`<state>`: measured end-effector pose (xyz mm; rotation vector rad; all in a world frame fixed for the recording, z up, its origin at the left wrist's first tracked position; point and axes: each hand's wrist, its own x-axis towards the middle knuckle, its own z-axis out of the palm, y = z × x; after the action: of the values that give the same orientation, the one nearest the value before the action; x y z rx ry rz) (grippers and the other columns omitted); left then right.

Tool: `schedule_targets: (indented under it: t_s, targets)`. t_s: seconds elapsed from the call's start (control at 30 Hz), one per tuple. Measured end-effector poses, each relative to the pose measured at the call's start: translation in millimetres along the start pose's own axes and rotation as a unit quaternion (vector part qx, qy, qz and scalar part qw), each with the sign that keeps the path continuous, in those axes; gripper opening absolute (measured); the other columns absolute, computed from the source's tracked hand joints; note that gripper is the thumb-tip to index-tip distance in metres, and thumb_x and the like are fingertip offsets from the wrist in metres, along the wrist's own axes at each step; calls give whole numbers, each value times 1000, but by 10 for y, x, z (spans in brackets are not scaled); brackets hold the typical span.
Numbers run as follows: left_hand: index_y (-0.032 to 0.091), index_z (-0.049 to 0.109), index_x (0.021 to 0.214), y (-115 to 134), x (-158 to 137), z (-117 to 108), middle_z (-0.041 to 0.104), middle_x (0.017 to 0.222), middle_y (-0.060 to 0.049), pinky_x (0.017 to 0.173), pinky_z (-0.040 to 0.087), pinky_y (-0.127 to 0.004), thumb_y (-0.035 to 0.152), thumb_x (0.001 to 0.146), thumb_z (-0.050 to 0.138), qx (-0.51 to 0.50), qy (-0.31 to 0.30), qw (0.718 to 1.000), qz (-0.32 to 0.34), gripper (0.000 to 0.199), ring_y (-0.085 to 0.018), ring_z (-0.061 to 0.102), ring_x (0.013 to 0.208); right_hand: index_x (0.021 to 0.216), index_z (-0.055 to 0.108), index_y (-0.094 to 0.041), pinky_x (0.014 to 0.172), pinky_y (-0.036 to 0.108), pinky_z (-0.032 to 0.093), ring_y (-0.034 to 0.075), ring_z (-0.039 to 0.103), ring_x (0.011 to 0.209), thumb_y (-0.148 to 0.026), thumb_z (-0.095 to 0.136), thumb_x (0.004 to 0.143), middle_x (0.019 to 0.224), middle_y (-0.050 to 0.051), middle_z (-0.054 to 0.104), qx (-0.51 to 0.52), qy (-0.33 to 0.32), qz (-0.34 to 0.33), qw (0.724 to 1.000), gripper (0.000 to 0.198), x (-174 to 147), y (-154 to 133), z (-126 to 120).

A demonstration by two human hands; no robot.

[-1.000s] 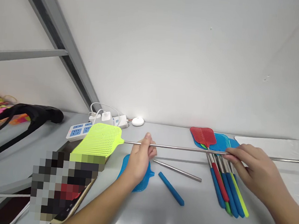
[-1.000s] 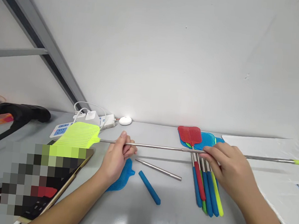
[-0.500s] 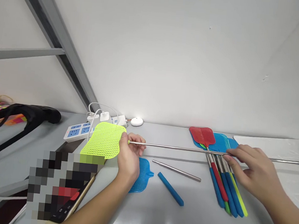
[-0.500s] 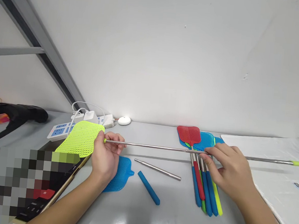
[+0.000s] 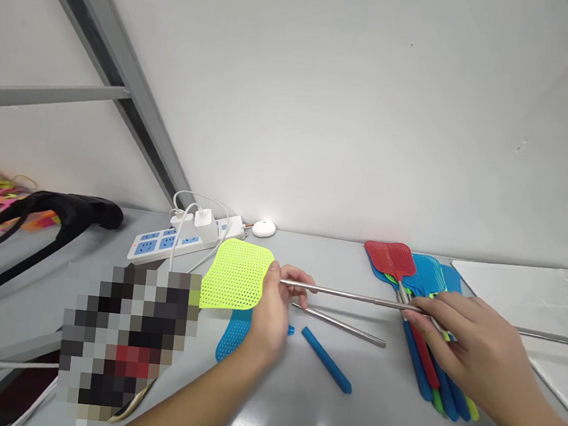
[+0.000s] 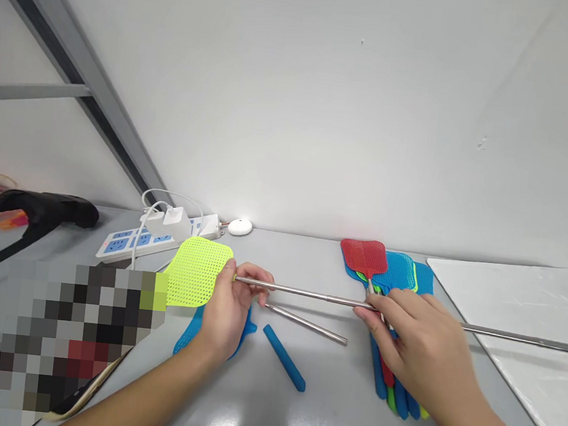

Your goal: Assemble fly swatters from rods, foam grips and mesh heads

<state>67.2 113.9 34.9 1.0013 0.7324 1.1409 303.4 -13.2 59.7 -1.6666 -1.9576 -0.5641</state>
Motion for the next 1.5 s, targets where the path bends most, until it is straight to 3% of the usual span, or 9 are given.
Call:
schedule_targets:
  t_s: [0.13,0.27,0.43,0.7,0.9,1.0,1.1,1.27,1.5]
  targets:
    - [18,59,65,101,114,-45,62,66,-3,55,40,-26,42,94,41,-52,106,992,47,42,-13,50,53,97,66,-22,67,32,41,17,54,68,-38,54,96,77,2,63,39,-68,17,997,20,-24,168,-3]
    - [19,56,66,238,320,-223,61,66,-3,48,35,-23,45,96,34,-84,204,971,90,45,-13,54,59,100,66,-23,63,31,40,17,55,67,-41,50,97,78,2,63,32,-79,42,995,25,-24,327,-46]
    - [18,56,64,312,435,-357,61,65,-3,47,34,-22,44,95,30,-97,236,961,104,49,-12,54,56,99,67,-22,59,30,38,17,53,63,-38,51,96,74,2,60,21,-61,21,998,23,-21,380,-41]
    - [17,57,59,266,362,-285,62,60,-5,47,34,-22,35,92,32,-111,254,958,78,45,-13,56,58,100,68,-19,58,29,35,16,52,62,-27,57,93,69,1,59,-66,23,-9,998,15,-66,295,-77]
    - [19,56,56,228,195,-107,61,59,-5,48,35,-24,37,93,31,-103,219,969,54,49,-15,57,60,101,67,-19,55,28,33,15,53,58,-32,53,96,70,1,60,-48,-6,-25,998,19,-47,188,-54]
    - [19,60,58,152,21,37,63,61,-6,60,43,-28,41,95,30,-84,152,984,28,53,-18,58,63,103,65,-19,55,28,32,15,55,60,-31,48,99,75,2,62,1,-64,-45,997,21,-51,37,16]
    - [19,64,61,68,-174,156,65,65,-6,78,45,-32,43,98,24,-48,92,994,24,59,-19,60,73,103,63,-19,53,28,31,15,55,61,-30,47,99,73,1,61,11,-65,-52,996,20,-44,-156,58]
    - [21,66,72,2,-437,311,66,75,-5,81,43,-36,49,100,16,-19,-42,999,-26,64,-22,59,80,103,61,-21,48,28,27,13,51,52,-32,43,101,65,-2,56,52,-81,-46,994,21,-8,-494,96]
    - [22,66,71,-30,-410,310,65,77,-7,80,42,-38,50,99,19,50,-50,997,-20,62,-24,57,80,98,63,-22,47,26,28,12,55,52,-34,39,102,63,-2,57,57,-88,-19,994,27,25,-612,117]
